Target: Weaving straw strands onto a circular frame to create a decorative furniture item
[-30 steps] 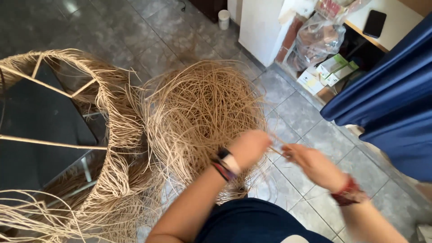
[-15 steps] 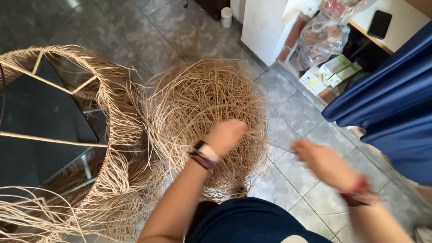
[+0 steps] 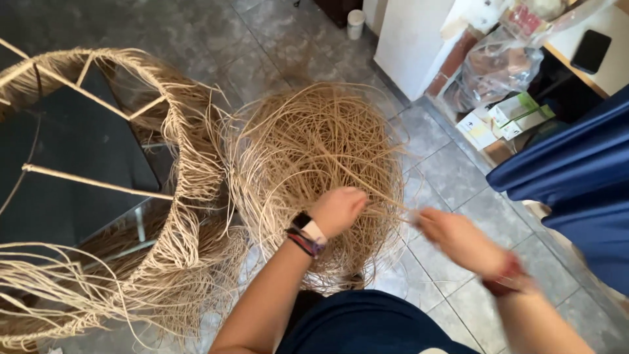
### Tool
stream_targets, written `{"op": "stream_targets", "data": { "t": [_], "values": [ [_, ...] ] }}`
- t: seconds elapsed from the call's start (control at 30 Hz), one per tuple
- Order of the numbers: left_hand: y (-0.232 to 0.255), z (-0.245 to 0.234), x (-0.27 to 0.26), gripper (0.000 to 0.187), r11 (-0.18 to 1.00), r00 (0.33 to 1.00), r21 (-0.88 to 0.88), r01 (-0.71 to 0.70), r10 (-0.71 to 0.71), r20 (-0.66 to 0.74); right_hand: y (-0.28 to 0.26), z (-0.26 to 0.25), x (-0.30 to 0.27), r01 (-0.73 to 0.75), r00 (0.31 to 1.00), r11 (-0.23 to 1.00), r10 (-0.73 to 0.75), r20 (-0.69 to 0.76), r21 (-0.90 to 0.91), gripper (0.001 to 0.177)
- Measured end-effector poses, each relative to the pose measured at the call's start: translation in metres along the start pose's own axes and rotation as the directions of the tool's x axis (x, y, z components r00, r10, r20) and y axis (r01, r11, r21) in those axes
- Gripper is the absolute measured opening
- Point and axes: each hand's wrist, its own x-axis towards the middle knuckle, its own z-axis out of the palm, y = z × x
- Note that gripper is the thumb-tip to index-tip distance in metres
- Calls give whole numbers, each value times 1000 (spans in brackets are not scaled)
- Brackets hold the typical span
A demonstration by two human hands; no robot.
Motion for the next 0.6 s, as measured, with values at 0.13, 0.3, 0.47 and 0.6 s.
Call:
{"op": "stream_targets", "data": {
  "t": [0.13,0.3,0.47,0.6],
  "values": [
    [1,-5,-1,24,984,982,-62,-167,160,-96,-34,48,76,360,928,926,-342,-149,112,24],
    [-47,-3,-19,18,930,962,-250,-271,254,-99,-31,24,56,352,935,918,-339,-103,183,20],
    [-101,4,-21,31,981,996,-180,67,-76,-42,-18,-33,-4,198,980,974,-194,-50,111,29],
    [-28,-43,-5,29,990,998,-142,-17,10,-55,-55,-22,28,73,997,996,-74,-17,-42,28]
  ]
}}
